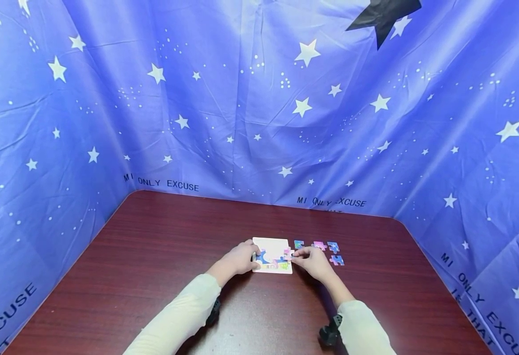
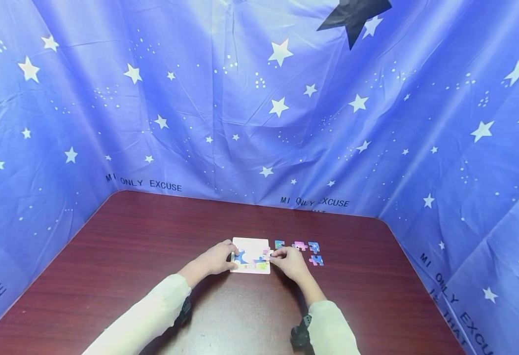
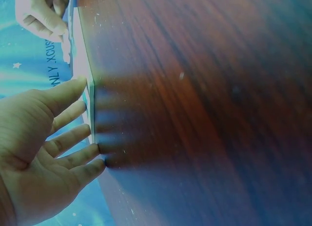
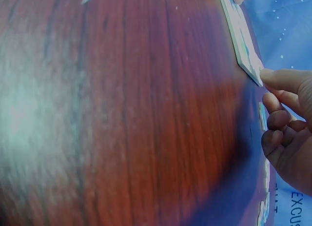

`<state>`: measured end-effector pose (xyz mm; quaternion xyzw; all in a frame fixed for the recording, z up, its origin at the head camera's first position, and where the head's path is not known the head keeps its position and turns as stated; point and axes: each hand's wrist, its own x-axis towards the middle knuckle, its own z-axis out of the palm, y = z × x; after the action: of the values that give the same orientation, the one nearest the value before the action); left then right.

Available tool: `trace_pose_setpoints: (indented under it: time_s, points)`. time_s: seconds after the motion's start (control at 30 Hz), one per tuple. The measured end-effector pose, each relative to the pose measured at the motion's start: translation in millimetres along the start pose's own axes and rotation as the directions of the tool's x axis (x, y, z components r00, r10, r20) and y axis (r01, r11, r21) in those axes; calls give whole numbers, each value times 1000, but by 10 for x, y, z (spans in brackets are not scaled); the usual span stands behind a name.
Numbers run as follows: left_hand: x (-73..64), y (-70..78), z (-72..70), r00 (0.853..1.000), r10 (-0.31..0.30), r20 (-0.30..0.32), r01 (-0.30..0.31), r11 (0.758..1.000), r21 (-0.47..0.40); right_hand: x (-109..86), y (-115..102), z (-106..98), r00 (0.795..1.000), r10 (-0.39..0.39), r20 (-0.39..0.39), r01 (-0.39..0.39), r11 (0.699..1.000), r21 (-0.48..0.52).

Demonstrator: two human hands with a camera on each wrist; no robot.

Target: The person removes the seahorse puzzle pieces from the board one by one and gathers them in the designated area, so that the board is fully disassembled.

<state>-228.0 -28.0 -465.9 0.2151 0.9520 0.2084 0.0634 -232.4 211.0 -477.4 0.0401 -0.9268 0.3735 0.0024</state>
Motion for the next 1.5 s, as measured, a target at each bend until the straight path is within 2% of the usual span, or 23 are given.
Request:
trace_pose_setpoints:
  time_s: [0.53,0.63,0.7,0.8,0.87,0.93,1.03,1.27,1.5]
  points:
    - [-22,12,-17,1000,12,7,-12,1000,-16,-18,120,-135,1000,17,-2,-17,1000,-14]
    - [-22,14,-18,1000,9,9,-9,1000,-18,-28,143,-178,1000,-9,-3,9,1000,-1]
    - [-19,14,-18,1000,9,7,-9,1000,-17,-48,171,-203,997,-70,-23,70,997,10]
    - [-17,15,-18,1000,10,4,-10,1000,-14,-66,204,-237,993,-110,-38,111,994,23]
    - [-13,13,-15,1000,11,4,-11,1000,-12,-75,212,-256,994,-104,-43,104,995,6]
    - [-10,11,-13,1000,11,5,-11,1000,-13,-72,210,-277,998,-46,-34,46,999,-12]
    - [-5,9,-13,1000,9,6,-9,1000,-12,-83,220,-311,999,-18,-29,17,999,-35]
    - [1,6,-8,1000,-4,9,4,1000,-7,-97,284,-381,999,10,-39,-12,998,-59]
    - [1,4,-11,1000,12,2,-12,1000,-3,-102,361,-417,999,7,-49,-10,998,-56]
